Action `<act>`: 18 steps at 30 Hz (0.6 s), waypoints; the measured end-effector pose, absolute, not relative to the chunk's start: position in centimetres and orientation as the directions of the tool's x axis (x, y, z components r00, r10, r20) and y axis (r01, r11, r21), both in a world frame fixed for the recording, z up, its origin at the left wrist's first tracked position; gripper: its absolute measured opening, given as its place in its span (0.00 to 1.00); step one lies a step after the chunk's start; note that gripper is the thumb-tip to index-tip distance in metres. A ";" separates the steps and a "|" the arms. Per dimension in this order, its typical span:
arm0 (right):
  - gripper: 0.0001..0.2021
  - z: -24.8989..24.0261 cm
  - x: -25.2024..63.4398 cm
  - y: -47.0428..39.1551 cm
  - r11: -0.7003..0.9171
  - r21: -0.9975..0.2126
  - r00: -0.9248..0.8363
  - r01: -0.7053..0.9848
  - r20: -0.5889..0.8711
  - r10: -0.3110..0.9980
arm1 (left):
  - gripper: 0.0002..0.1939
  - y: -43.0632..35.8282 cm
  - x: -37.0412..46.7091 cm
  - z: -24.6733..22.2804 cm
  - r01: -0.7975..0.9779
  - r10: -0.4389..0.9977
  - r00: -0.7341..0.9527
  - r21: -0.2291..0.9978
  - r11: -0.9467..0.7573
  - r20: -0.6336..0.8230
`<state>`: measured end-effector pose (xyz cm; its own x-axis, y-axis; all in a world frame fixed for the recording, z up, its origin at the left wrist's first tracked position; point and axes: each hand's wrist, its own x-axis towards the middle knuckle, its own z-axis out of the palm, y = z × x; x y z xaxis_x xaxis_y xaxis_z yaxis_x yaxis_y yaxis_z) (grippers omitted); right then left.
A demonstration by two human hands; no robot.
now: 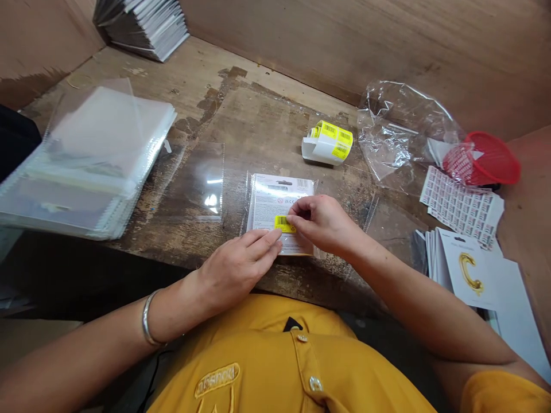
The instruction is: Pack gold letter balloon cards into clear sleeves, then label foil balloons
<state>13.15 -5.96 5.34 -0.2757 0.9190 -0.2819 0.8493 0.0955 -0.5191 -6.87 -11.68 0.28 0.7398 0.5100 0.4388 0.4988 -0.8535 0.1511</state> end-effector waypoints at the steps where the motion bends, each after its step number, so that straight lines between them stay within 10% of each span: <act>1: 0.07 5.2 13.1 -6.0 0.092 -0.503 -0.265 0.859 -0.284 0.921 | 0.15 -11.7 -6.8 0.4 0.502 0.510 0.748 0.141 -0.853 0.424; 7: 0.06 4.5 12.9 -6.6 0.186 -0.387 -0.285 0.903 -0.216 0.934 | 0.14 -11.7 -6.5 0.8 0.523 0.534 0.783 0.128 -0.843 0.320; 12: 0.17 3.6 13.5 -7.7 0.293 -0.162 -0.259 0.942 0.202 0.944 | 0.13 -11.5 -6.2 0.3 0.527 0.523 0.791 0.080 -0.846 0.316; 18: 0.18 1.0 15.4 -8.7 0.256 -0.369 -0.188 0.894 0.211 0.959 | 0.19 -11.9 -6.0 0.1 0.628 0.610 0.703 0.082 -0.774 0.365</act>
<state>15.37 -8.71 1.01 -0.1879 0.9593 0.2109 0.8936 0.2561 -0.3687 -6.05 -11.86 0.12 0.7031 0.6101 0.3653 0.6284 -0.7735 0.0823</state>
